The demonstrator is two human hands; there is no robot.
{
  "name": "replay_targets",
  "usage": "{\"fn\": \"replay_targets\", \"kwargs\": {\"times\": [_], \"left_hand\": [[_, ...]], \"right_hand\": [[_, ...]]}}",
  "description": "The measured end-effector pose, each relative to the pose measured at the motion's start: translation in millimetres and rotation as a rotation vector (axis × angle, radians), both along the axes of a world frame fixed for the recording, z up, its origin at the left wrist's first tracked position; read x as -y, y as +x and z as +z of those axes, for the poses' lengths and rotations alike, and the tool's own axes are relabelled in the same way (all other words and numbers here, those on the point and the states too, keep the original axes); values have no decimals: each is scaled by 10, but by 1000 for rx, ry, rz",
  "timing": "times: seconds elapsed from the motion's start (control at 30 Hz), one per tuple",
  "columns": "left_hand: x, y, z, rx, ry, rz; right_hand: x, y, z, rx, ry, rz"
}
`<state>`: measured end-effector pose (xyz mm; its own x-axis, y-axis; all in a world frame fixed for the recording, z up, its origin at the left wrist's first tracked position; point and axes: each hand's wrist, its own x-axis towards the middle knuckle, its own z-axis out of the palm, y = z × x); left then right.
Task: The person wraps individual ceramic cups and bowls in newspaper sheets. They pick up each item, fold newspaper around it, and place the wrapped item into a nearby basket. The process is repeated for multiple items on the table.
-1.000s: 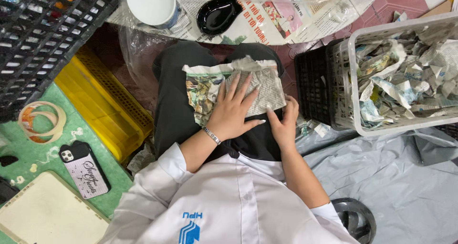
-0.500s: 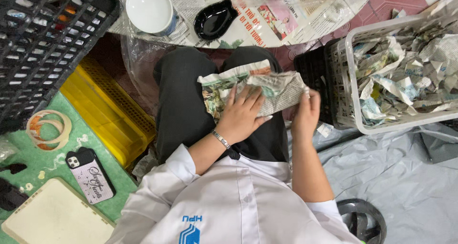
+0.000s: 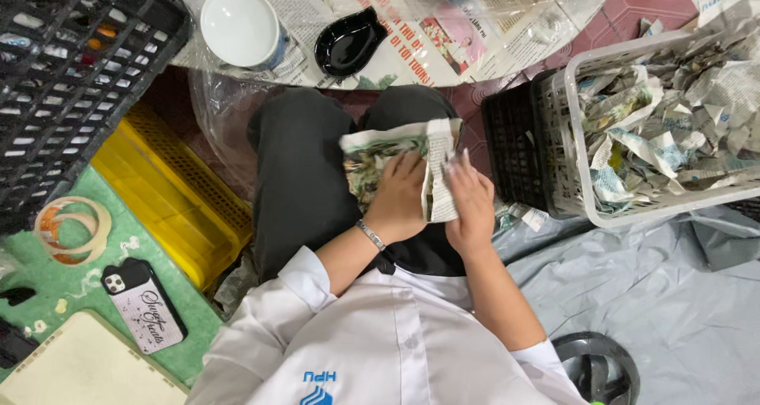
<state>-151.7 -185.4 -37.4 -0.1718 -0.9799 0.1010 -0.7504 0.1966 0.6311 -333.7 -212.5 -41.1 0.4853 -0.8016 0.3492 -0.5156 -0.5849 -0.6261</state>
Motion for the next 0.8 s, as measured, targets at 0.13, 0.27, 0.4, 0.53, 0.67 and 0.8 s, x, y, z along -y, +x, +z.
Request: {"fn": "replay_targets", "kwargs": {"times": [0.13,0.27,0.4,0.53,0.67,0.8], "left_hand": [[92,-44,63,20,-38,-7],[-55,163,125,167,43,98],[-218,383,-134,242,229,105],[-132,350,-543,90,206,44],[-109,333,-562,248,198,2],[-245,552,-129,-603,471,154]], "right_hand": [[90,4,143,-206,-45,218],[51,144,114,-121,-17,172],[32,391,125,-32,-12,241],[59,746,183,-489,-57,315],[94,862,260,-465,4,332],[100,773,291,-361,78,359]]}}
